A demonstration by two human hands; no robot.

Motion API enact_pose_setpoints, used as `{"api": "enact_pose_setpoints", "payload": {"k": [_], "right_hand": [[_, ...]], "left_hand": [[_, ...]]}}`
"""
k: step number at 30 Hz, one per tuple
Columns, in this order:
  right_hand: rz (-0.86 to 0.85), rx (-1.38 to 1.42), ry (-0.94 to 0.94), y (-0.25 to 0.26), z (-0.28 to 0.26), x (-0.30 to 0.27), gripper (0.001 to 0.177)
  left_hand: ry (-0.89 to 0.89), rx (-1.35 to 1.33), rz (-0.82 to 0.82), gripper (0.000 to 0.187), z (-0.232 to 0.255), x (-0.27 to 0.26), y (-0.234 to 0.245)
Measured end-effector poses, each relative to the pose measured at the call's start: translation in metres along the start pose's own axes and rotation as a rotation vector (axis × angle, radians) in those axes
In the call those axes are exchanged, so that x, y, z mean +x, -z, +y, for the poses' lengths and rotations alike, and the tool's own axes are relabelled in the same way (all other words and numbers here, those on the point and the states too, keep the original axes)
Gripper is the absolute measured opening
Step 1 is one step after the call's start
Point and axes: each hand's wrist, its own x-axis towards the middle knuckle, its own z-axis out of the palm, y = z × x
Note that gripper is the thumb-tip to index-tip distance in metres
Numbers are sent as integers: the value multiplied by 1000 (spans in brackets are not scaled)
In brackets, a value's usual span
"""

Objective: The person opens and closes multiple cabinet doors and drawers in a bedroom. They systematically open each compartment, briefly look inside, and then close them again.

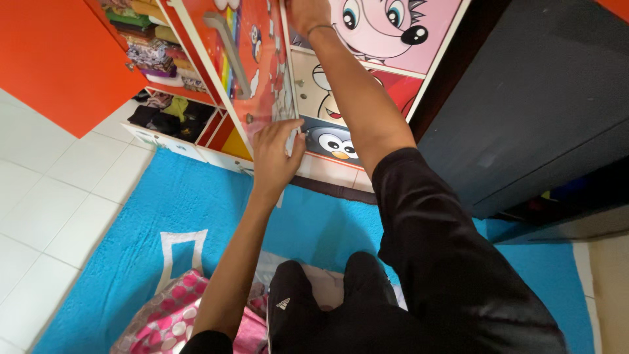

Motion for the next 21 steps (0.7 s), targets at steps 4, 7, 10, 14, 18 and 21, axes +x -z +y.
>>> {"api": "enact_pose_setpoints", "payload": {"k": [4,7,10,14,18,21], "right_hand": [[-4,77,-7,28,-19,-10,22],[42,318,28,87,-55,-38,16],[301,399,215,159,-103,-86,8],[295,592,139,256,-151,-166,11],[208,722,-38,349,-159,-236,6],[319,560,-169,395,-160,-273,12]], "left_hand": [[17,-3,0,22,-2,-7,-6],[46,-28,-4,22,0,-15,-13],[128,-154,14,26,3,-17,-22],[164,-120,245,52,10,-23,-34],[32,-108,188,44,24,-30,-47],[126,-499,-125,38,46,-33,-64]]}}
